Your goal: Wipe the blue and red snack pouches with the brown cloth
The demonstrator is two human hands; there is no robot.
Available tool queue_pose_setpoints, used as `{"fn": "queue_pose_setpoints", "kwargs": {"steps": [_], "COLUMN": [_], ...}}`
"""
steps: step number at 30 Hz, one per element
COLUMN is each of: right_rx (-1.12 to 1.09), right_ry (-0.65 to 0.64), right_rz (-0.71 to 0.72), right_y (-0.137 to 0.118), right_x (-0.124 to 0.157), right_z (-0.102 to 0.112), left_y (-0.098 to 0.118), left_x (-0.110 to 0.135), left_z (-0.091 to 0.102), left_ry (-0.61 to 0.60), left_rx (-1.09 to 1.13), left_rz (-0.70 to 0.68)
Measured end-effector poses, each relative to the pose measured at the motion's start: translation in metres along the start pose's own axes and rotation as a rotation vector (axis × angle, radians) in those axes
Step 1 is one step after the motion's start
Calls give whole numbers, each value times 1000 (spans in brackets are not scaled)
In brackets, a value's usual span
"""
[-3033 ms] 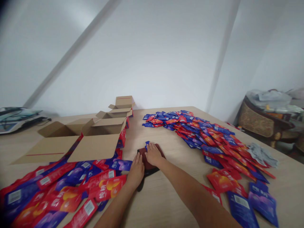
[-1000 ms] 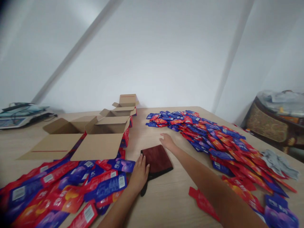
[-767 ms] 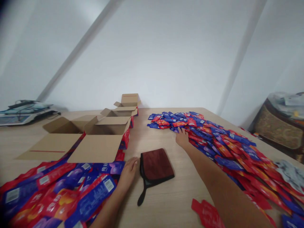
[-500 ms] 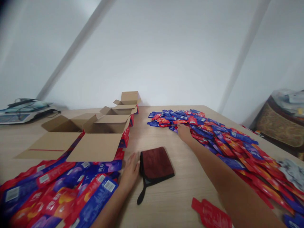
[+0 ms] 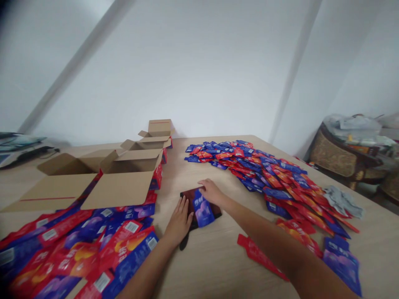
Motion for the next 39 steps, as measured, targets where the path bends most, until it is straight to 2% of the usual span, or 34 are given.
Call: {"fn": "queue_pose_setpoints", "kwargs": {"steps": [2, 4, 6, 8, 12, 15, 19, 27, 30, 32, 34, 37, 39], "right_rx": [185, 305, 359, 394, 469, 488, 469, 430, 471, 472, 402, 213, 148], "right_ry": [-63, -62, -44, -22, 17, 30, -1, -265, -366, -387, -334, -155, -42], "right_rz": [35, 80, 111, 101, 32, 12, 42, 133, 115, 71, 11, -72, -115], "right_y": [-10, -16, -18, -15, -7, -8, -16, -25, -30, -33, -35, -31, -23], "right_x": [25, 41, 43, 30, -8, -15, 9, 79, 89, 83, 66, 37, 27], "right_z": [-36, -58, -69, -70, -65, -65, -65, -53, -45, -33, -15, 11, 15], "left_y": [-2, -2, -2, -2, -2, -2, -1, 0, 0, 0, 0, -1, -1], "left_x": [1, 1, 1, 0, -1, -1, -2, -2, -2, -2, -2, -2, -2], "left_z": [1, 0, -3, -4, -4, -3, -1, 3, 2, 2, 3, 4, 4], "left_ry": [45, 65, 61, 58, 56, 51, 35, 24, 22, 25, 38, 58, 61], "left_rx": [-73, -122, -147, -165, -182, -188, -194, -164, -153, -146, -138, -136, -138], "left_rz": [11, 12, -6, -20, -33, -34, -16, -9, -14, -17, -15, -12, -14]}}
Point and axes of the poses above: each hand's wrist, its own x-axis away from the middle knuckle, its own z-axis out of the back of the hand, y = z × x, the point moved 8 cm from there along -x, towards the middle knuckle, and after that the axes turned 7 degrees about y, right-handed, at the moved point
